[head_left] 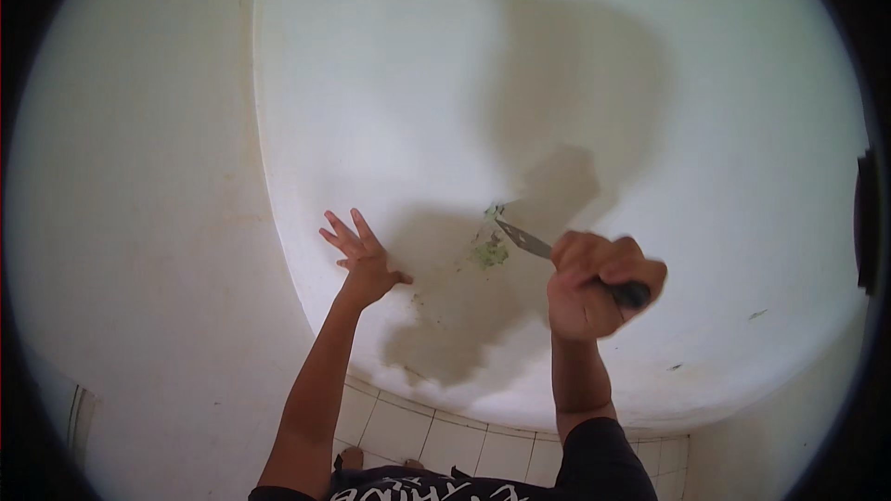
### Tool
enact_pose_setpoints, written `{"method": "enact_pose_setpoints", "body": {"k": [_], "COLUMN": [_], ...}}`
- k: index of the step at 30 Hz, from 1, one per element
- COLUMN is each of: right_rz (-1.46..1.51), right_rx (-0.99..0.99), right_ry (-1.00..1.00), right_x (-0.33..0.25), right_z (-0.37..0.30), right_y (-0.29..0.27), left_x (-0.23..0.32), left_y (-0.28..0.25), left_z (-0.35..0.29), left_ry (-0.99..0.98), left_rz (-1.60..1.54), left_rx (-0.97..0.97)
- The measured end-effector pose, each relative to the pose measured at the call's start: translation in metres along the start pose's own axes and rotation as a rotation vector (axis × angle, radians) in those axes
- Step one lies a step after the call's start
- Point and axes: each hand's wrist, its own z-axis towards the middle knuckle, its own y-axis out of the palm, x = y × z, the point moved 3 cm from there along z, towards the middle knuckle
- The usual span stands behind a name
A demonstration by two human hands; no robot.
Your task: The person scrapes green paint or residue from a white wall using a putty knife.
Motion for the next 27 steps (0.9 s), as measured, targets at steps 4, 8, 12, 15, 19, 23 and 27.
{"method": "enact_pose_setpoints", "body": {"k": [4, 8, 12, 15, 19, 23, 27], "right_rz": [-0.066, 0.146, 0.011, -0.025, -0.027, -0.096, 0.174], "right_rx": [0.006, -0.016, 0.065, 0.019, 0.025, -0.217, -0.017], "right_ry": [0.050, -0.048, 0.433, 0.125, 0.106, 0.097, 0.095], "right_x": [0.009, -0.003, 0.051, 0.019, 0.015, 0.014, -0.004], "right_z": [0.007, 0.013, -0.001, -0.009, 0.010, 0.012, 0.026], "right_y": [-0.011, -0.007, -0.008, -0.006, 0.002, 0.004, 0.005], "left_x": [0.007, 0.003, 0.009, 0.006, 0.004, 0.004, 0.004], "left_y": [0.002, -0.005, -0.003, -0.003, -0.002, -0.003, -0.004], "left_z": [0.000, -0.001, 0.007, -0.005, -0.001, -0.002, 0.003], "left_ry": [-0.010, -0.016, -0.023, -0.054, -0.029, -0.050, -0.027], "left_rz": [-0.019, 0.016, 0.002, 0.023, -0.018, 0.007, -0.004], "left_rx": [-0.038, -0.008, -0.023, -0.058, -0.039, -0.056, -0.039]}}
